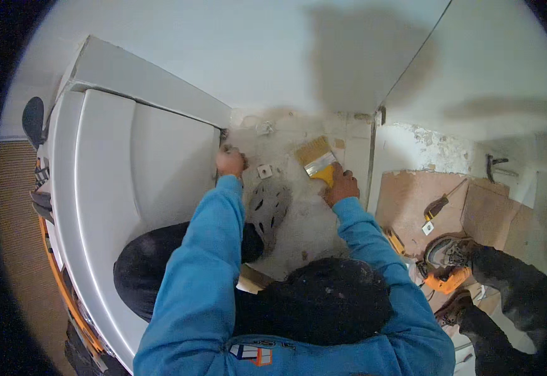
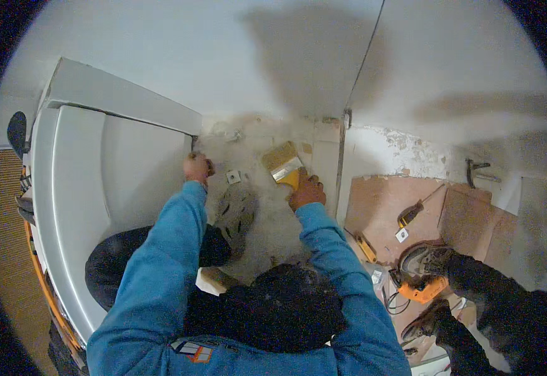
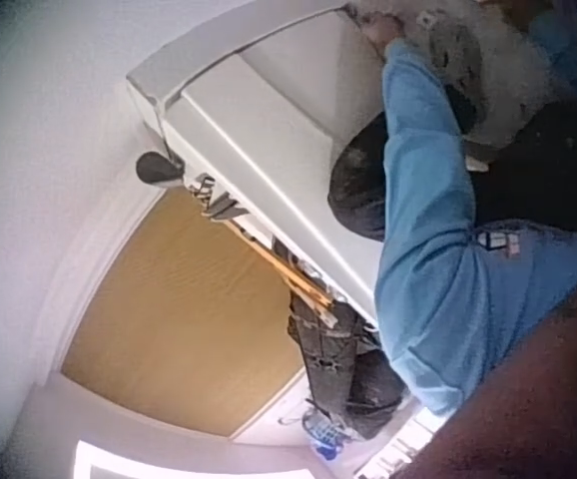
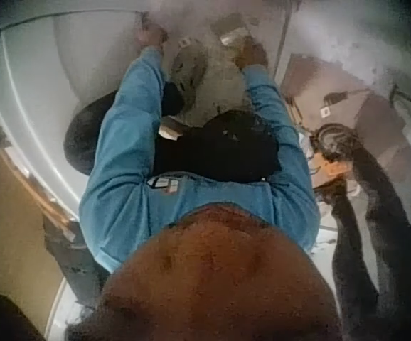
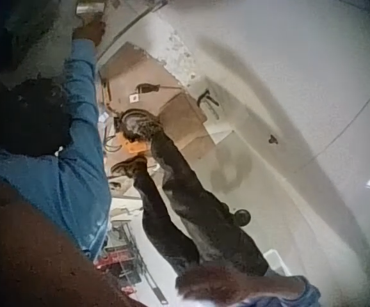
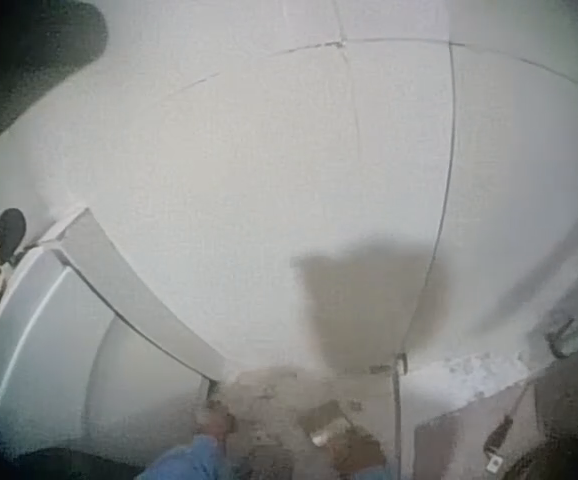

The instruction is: Using a screwdriver to adjust or pry a seam between wall panels, followed by using a brush to clean the area.

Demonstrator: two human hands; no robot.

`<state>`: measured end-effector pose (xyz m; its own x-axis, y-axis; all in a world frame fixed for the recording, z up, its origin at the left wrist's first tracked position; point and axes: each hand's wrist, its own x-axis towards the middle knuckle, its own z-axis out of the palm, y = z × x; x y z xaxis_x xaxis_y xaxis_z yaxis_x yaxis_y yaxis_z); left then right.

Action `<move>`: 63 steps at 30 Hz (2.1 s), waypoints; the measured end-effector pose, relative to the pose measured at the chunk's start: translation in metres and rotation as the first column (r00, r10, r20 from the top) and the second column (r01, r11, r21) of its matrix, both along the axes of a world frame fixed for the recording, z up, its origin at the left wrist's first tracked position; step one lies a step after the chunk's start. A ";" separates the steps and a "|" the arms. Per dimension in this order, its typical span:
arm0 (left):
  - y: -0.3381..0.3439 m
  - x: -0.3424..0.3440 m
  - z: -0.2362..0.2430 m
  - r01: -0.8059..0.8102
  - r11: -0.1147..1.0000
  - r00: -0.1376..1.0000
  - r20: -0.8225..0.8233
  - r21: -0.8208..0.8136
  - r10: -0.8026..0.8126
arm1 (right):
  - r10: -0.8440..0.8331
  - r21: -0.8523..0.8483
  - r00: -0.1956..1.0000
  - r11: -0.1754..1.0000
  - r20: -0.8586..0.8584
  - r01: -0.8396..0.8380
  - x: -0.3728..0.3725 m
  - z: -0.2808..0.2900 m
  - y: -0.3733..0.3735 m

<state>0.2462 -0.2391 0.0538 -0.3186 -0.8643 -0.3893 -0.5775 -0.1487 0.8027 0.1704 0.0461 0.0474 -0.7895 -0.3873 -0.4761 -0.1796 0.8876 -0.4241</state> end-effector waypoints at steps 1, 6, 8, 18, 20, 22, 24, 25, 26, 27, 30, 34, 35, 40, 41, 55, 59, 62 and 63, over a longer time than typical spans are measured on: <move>-0.003 -0.003 -0.001 -0.135 0.986 0.988 -0.067 0.096 0.141 | -0.015 0.011 1.000 1.000 0.004 0.015 0.003 -0.008 0.007; -0.003 -0.005 -0.012 -0.246 0.964 0.963 -0.081 0.105 0.255 | -0.033 -0.266 0.999 0.964 -0.035 0.022 0.029 -0.054 0.001; -0.003 -0.008 -0.017 -0.192 0.979 0.981 0.013 0.071 0.192 | -0.046 -0.306 0.999 0.951 0.009 0.047 0.037 -0.049 -0.014; 0.030 -0.037 0.032 0.136 0.677 0.985 0.173 -0.723 -0.012 | -0.048 -0.636 0.999 0.770 0.018 0.048 0.017 -0.068 -0.030; 0.044 -0.057 0.050 0.356 0.658 0.934 0.269 -0.663 -0.235 | -0.179 -0.616 0.984 0.774 0.011 0.147 0.027 -0.072 -0.003; 0.044 -0.077 0.051 0.654 0.542 0.756 0.434 -0.528 -0.489 | -0.221 -0.564 0.975 0.801 0.027 0.198 0.039 -0.046 0.031; 0.064 -0.112 0.017 0.846 0.404 0.533 0.534 -0.349 -0.656 | -0.362 -0.548 0.931 0.768 0.055 0.331 0.060 -0.035 0.080; 0.074 -0.126 -0.006 0.897 0.361 0.442 0.554 -0.256 -0.706 | -0.380 -0.491 0.925 0.807 -0.009 0.328 0.072 -0.029 0.104; 0.056 -0.127 -0.039 0.886 0.373 0.464 0.562 -0.276 -0.685 | -0.370 -0.462 0.927 0.835 -0.065 0.301 0.084 -0.020 0.113; 0.025 -0.120 -0.072 0.793 0.537 0.602 0.502 -0.287 -0.621 | -0.364 -0.529 0.931 0.796 -0.030 0.294 0.098 -0.015 0.115; 0.036 -0.141 -0.117 0.746 0.586 0.666 0.363 -0.316 -0.652 | -0.500 -0.471 0.866 0.760 0.015 0.447 0.131 -0.004 0.162; 0.013 -0.151 -0.116 0.769 0.635 0.604 0.407 -0.075 -0.685 | -0.573 -0.427 0.816 0.758 -0.075 0.493 0.158 0.018 0.193; 0.027 -0.147 -0.117 0.788 0.614 0.578 0.403 -0.046 -0.710 | -0.636 -0.404 0.770 0.718 -0.049 0.567 0.163 0.022 0.198; 0.017 -0.150 -0.078 0.907 0.072 0.384 0.746 -0.414 -0.544 | -0.729 -0.470 0.681 0.625 -0.068 0.623 0.161 0.013 0.183; 0.017 -0.146 -0.083 0.907 0.065 0.382 0.749 -0.416 -0.542 | -0.733 -0.475 0.677 0.619 -0.064 0.626 0.156 0.014 0.171; 0.301 -0.171 -0.064 0.921 0.043 0.159 0.273 -0.386 -0.949 | -0.621 -0.486 0.782 0.672 0.040 0.559 0.126 0.023 0.140; 0.312 -0.191 -0.083 0.959 0.171 0.235 0.298 -0.226 -0.925 | -0.647 -0.469 0.758 0.646 0.083 0.602 0.129 0.021 0.144; 0.321 -0.192 -0.081 0.870 0.430 0.448 0.021 -0.242 -0.894 | -0.724 -0.462 0.669 0.542 0.168 0.702 0.131 0.019 0.154; 0.315 -0.192 -0.080 0.821 0.386 0.446 0.051 -0.420 -0.893 | -0.739 -0.455 0.651 0.527 0.171 0.718 0.134 0.019 0.158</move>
